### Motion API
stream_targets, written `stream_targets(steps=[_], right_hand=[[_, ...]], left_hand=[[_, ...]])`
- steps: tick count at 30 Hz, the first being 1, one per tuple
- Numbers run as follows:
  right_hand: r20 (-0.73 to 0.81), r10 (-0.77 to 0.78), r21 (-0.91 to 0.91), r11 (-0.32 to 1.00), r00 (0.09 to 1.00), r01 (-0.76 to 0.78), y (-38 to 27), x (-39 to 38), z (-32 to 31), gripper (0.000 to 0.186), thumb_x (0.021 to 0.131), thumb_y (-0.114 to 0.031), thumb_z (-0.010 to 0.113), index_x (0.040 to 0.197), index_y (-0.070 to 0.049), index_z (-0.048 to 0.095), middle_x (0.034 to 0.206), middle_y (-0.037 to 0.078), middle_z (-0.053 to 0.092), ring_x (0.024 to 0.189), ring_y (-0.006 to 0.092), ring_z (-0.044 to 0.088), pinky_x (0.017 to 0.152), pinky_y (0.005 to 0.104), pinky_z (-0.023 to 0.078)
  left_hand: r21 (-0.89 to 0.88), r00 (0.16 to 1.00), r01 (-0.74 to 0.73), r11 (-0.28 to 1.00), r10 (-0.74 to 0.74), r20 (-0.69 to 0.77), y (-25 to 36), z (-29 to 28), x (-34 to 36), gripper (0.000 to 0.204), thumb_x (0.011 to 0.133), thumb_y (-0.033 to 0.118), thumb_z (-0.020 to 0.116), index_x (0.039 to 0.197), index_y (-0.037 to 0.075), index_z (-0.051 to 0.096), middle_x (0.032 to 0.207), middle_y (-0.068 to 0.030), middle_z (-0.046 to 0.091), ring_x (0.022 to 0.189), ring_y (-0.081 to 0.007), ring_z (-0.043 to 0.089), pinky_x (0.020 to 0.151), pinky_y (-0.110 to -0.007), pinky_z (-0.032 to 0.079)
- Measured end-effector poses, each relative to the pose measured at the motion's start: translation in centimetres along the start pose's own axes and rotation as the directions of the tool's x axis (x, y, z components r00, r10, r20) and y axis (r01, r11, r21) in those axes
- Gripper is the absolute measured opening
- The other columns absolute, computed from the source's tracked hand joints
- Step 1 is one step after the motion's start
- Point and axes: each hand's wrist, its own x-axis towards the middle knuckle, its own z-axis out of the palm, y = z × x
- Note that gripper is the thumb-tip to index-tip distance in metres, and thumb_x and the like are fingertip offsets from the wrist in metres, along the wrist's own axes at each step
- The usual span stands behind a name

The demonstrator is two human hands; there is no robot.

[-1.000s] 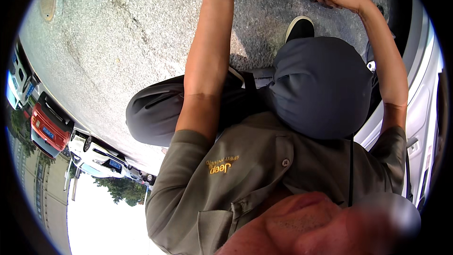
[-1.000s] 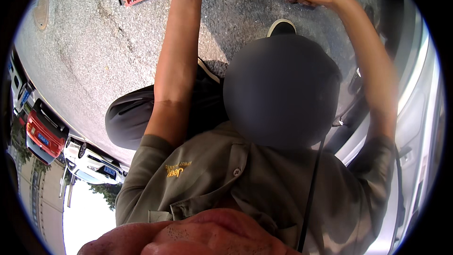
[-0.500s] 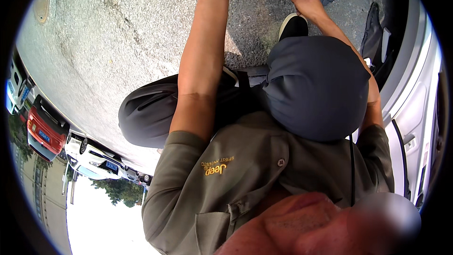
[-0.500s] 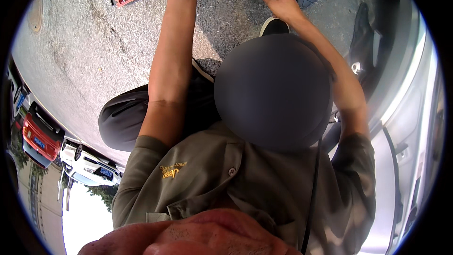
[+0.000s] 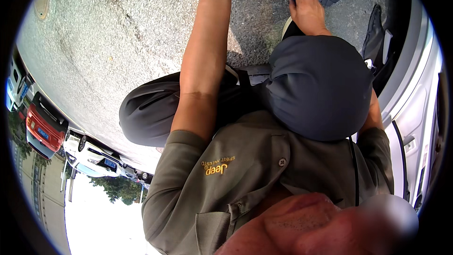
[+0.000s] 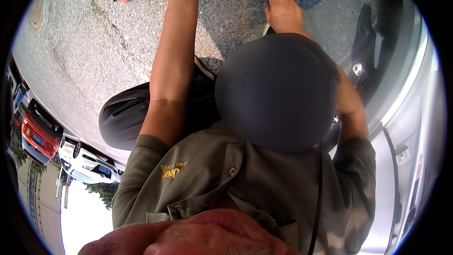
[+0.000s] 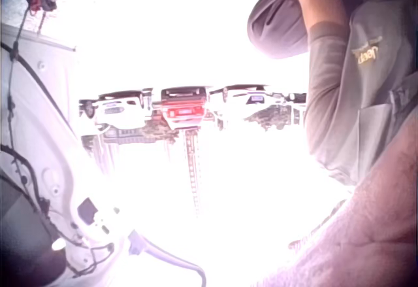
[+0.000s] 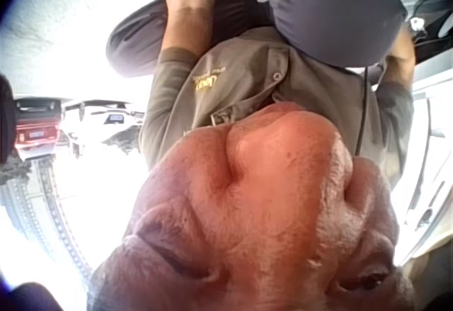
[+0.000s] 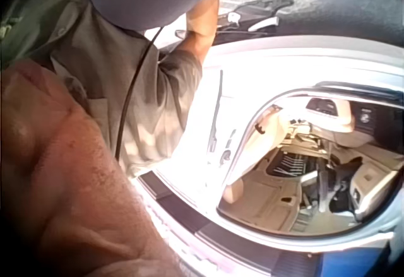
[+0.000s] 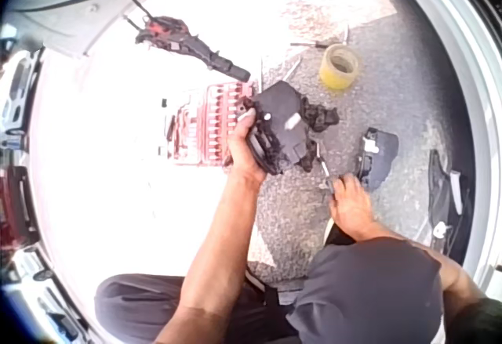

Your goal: The person disassembles a car door lock mechanism using a screwdriver and pliers, removes a small white plastic piece, and reassembles the mechanism. The work is performed on the ground next to an open car door with tools laid out nearby.

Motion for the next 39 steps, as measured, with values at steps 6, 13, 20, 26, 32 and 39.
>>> stream_targets(steps=[6, 13, 20, 26, 32, 39], right_hand=[[0.125, -0.347, -0.199, 0.909, 0.93, 0.366, 0.5, 2.9, 3.0, 0.04, 0.088, -0.009, 0.067, 0.127, -0.014, 0.065, 0.128, 0.008, 0.06, 0.114, 0.0275, 0.062, 0.098, 0.0412, 0.05], [0.3, -0.186, -0.29, 0.917, 0.936, 0.275, 2.5, 4.0, 3.5, 0.036, 0.089, -0.01, 0.065, 0.124, -0.012, 0.065, 0.125, 0.009, 0.063, 0.116, 0.0282, 0.062, 0.092, 0.0447, 0.054], [0.222, 0.037, 0.337, 0.935, 0.974, -0.113, 3.3, 3.9, 2.1, 0.042, 0.093, -0.029, 0.075, 0.128, -0.01, 0.062, 0.108, 0.011, 0.068, 0.096, 0.0259, 0.07, 0.082, 0.0371, 0.058], [0.526, 0.106, 0.742, 0.426, 0.844, -0.517, 3.0, 3.5, -1.4, 0.05, 0.095, -0.033, 0.077, 0.131, -0.003, 0.059, 0.1, 0.009, 0.07, 0.083, 0.0155, 0.069, 0.068, 0.0284, 0.058], [0.603, 0.14, 0.77, 0.154, 0.785, -0.619, 3.8, 1.7, -1.9, 0.05, 0.102, -0.027, 0.068, 0.143, -0.003, 0.053, 0.116, 0.01, 0.069, 0.098, 0.0198, 0.071, 0.08, 0.0307, 0.06], [0.569, 0.238, 0.821, -0.106, 0.787, -0.561, 4.2, -0.1, -2.8, 0.044, 0.099, -0.016, 0.071, 0.136, 0.002, 0.054, 0.12, 0.012, 0.067, 0.101, 0.0196, 0.071, 0.076, 0.0274, 0.06]], left_hand=[[-0.018, 0.999, 0.007, 1.0, -0.007, 0.041, 0.3, 1.0, -0.8, 0.031, 0.096, 0.03, 0.063, 0.114, 0.005, 0.068, 0.099, -0.01, 0.075, 0.087, -0.0251, 0.073, 0.082, -0.039, 0.061], [-0.038, 0.997, 0.045, 0.998, -0.042, 0.07, 0.2, 0.0, -0.2, 0.034, 0.096, 0.032, 0.063, 0.116, 0.004, 0.068, 0.099, -0.0112, 0.075, 0.087, -0.0264, 0.073, 0.083, -0.04, 0.061], [-0.049, 0.989, 0.097, 0.994, -0.091, 0.116, 0.6, 0.3, -1.2, 0.037, 0.096, 0.032, 0.062, 0.119, 0.003, 0.068, 0.102, -0.0128, 0.075, 0.089, -0.0283, 0.074, 0.086, -0.042, 0.061], [-0.006, 0.987, 0.117, 0.993, -0.116, 0.114, -0.3, -0.1, -0.9, 0.033, 0.096, 0.03, 0.062, 0.116, 0.004, 0.068, 0.1, -0.0115, 0.075, 0.087, -0.0262, 0.074, 0.082, -0.04, 0.062], [0.014, 0.989, 0.131, 0.991, -0.131, 0.063, -0.7, 0.7, -1.1, 0.028, 0.096, 0.029, 0.063, 0.111, 0.006, 0.068, 0.096, -0.0095, 0.074, 0.082, -0.0238, 0.073, 0.076, -0.038, 0.062], [0.124, 0.988, 0.143, 0.982, -0.148, 0.036, -2.0, -0.1, -0.9, 0.02, 0.095, 0.026, 0.066, 0.105, 0.009, 0.069, 0.091, -0.006, 0.074, 0.071, -0.0184, 0.069, 0.063, -0.033, 0.059]])
